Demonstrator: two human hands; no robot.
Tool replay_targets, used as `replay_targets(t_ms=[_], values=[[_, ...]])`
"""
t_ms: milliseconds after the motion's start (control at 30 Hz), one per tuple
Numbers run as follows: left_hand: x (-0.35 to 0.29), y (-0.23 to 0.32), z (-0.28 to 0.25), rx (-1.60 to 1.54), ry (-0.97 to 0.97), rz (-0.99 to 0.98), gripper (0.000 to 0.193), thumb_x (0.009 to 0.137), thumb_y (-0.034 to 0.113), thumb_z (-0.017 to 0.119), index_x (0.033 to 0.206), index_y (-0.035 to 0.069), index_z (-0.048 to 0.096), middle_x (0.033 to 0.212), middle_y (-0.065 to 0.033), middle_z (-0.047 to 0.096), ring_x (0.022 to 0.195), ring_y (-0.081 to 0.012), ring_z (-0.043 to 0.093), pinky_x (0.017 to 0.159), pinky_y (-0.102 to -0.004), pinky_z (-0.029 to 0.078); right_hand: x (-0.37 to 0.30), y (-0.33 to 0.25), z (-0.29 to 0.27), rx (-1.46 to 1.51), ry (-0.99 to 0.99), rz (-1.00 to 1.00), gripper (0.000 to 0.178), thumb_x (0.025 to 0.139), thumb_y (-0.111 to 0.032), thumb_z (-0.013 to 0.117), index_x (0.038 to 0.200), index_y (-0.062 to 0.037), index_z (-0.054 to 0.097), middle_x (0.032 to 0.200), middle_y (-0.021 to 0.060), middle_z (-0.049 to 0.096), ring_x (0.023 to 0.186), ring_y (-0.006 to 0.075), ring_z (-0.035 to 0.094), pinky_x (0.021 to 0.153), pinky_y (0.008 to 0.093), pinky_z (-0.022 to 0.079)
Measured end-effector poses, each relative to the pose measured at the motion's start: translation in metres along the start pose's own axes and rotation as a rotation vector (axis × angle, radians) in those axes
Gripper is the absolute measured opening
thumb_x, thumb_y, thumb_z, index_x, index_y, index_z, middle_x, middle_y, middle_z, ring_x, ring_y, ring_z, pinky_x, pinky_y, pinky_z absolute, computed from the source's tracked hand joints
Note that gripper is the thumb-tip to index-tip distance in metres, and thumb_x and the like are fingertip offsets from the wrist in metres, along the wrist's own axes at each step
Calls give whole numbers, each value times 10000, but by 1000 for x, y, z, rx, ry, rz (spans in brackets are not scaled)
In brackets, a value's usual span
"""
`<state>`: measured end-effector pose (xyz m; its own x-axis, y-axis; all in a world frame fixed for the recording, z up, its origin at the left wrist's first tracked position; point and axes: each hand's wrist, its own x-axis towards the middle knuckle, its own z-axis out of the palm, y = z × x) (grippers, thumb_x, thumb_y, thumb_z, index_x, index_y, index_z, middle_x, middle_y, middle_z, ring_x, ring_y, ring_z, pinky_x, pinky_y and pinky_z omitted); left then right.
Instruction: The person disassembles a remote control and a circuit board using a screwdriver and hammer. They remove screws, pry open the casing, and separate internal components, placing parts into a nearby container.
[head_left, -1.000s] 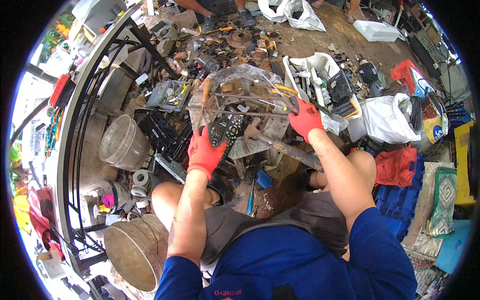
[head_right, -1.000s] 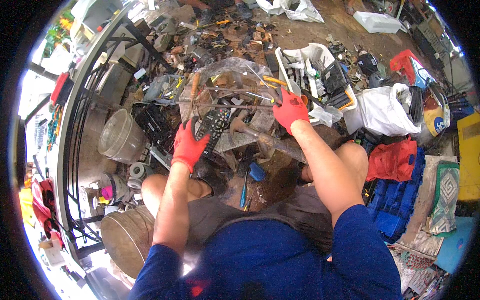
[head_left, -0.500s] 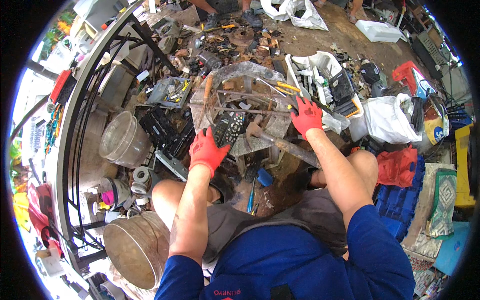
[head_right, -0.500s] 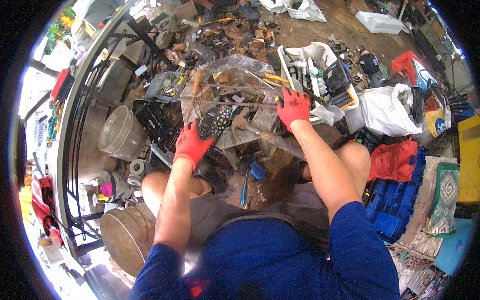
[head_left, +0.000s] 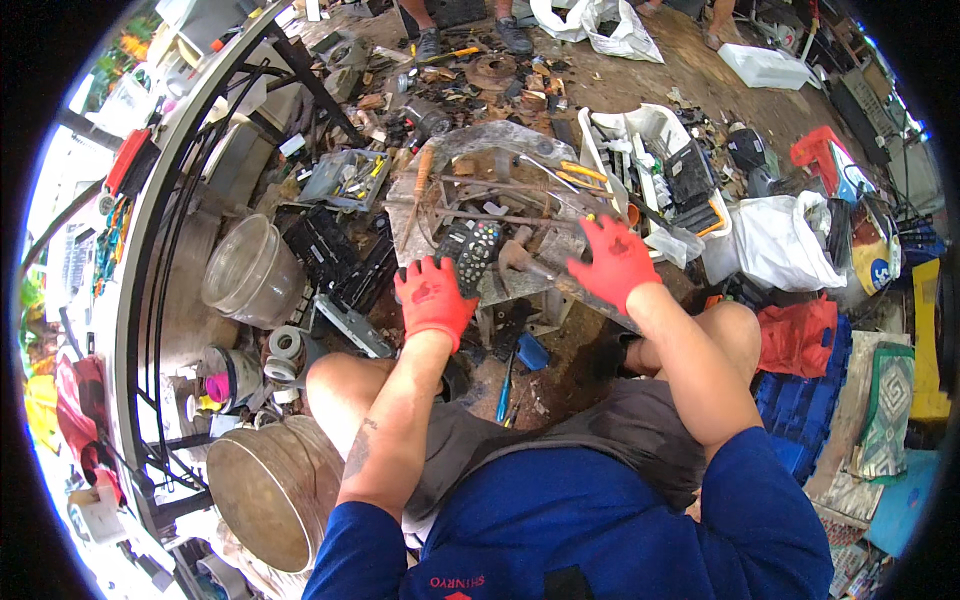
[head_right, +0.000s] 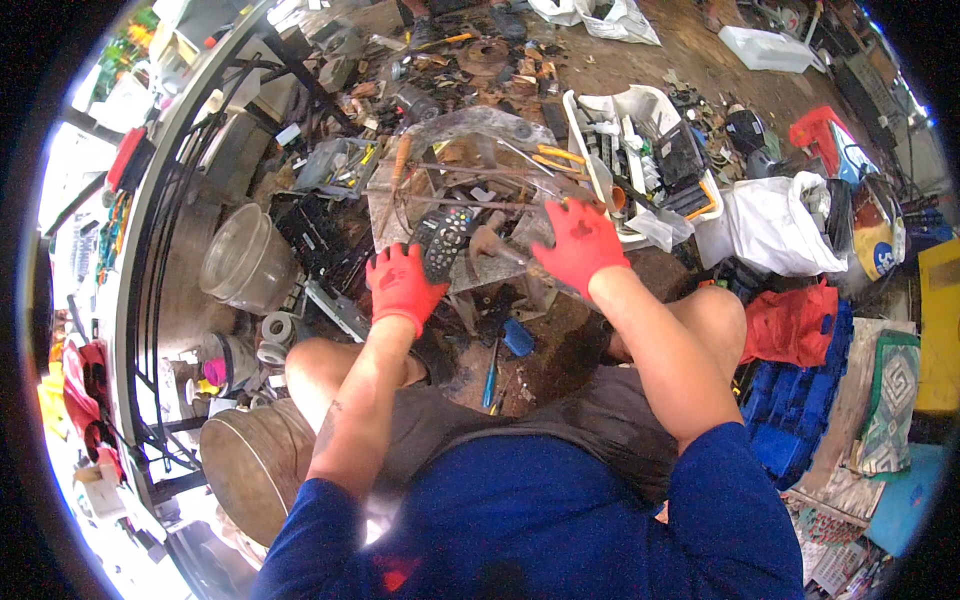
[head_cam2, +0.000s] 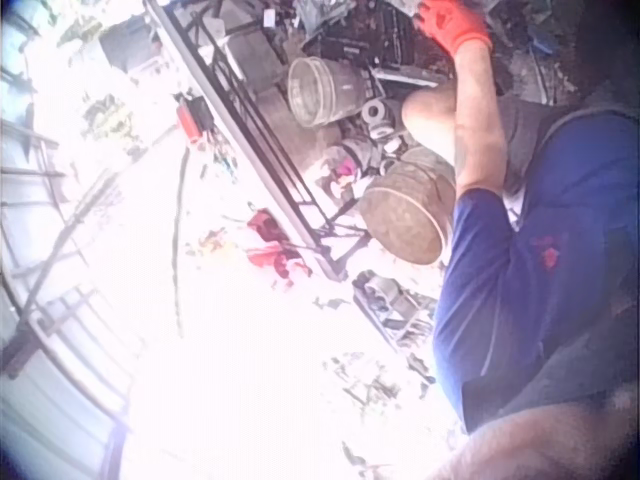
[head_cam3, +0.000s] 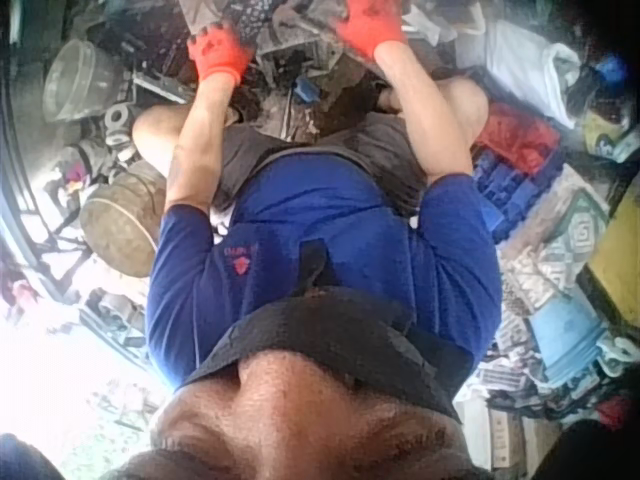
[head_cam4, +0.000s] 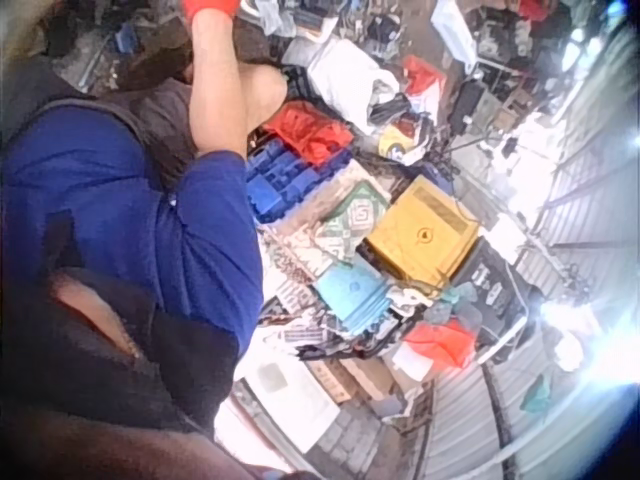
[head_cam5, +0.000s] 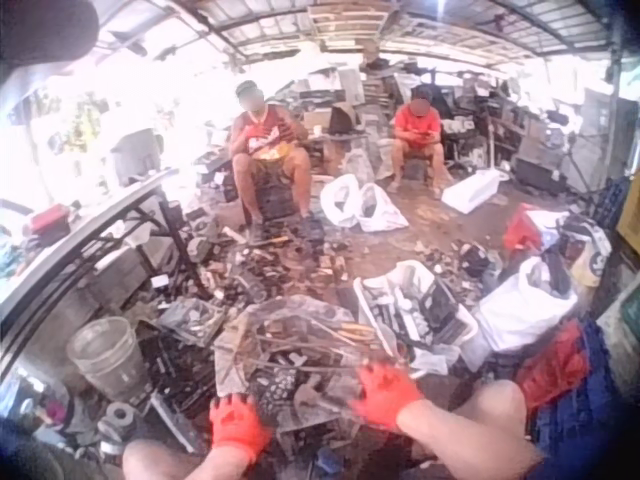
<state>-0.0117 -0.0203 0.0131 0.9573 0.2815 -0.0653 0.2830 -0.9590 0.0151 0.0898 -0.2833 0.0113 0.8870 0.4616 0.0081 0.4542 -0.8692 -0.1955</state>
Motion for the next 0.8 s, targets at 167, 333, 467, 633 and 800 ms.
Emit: replay_targets(t_ms=[167,333,467,633,800], values=[[-2,13,-1,32,17,3,688,670,415,855,1207,73,593,1219,-168,609,1184,-364,556,1057,-545,369,-47,2,28,-85,-370,-4,767,821,-443,700,1429,-68,419,1236,204,580,1152,357,591,939,467,494],[-8,11,10,-72,9,14,655,694,355,845,1211,71,563,1192,-177,619,1145,-372,575,1034,-546,376,-61,14,48,298,-310,128,705,876,-379,656,1434,-21,415,1259,261,607,1168,403,595,988,460,482],[-17,21,7,-158,-24,113,655,747,347,805,1275,62,546,1248,-215,586,1146,-395,575,1000,-540,421,-81,13,46,917,-262,280,675,896,-257,708,1435,26,417,1286,211,627,1180,293,612,1016,383,466],[-20,15,32,-335,-90,114,625,816,327,742,1337,74,509,1257,-256,529,1134,-449,568,932,-510,509,-96,-6,-19,1122,-42,211,657,908,-174,729,1440,43,409,1235,165,645,1189,224,587,1045,343,434],[-21,18,30,-403,-147,93,563,856,333,704,1344,117,524,1252,-238,528,1107,-417,597,902,-500,521,-113,-62,-130,1617,43,-105,462,942,-48,592,1374,6,439,985,115,607,778,194,615,643,344,534]])
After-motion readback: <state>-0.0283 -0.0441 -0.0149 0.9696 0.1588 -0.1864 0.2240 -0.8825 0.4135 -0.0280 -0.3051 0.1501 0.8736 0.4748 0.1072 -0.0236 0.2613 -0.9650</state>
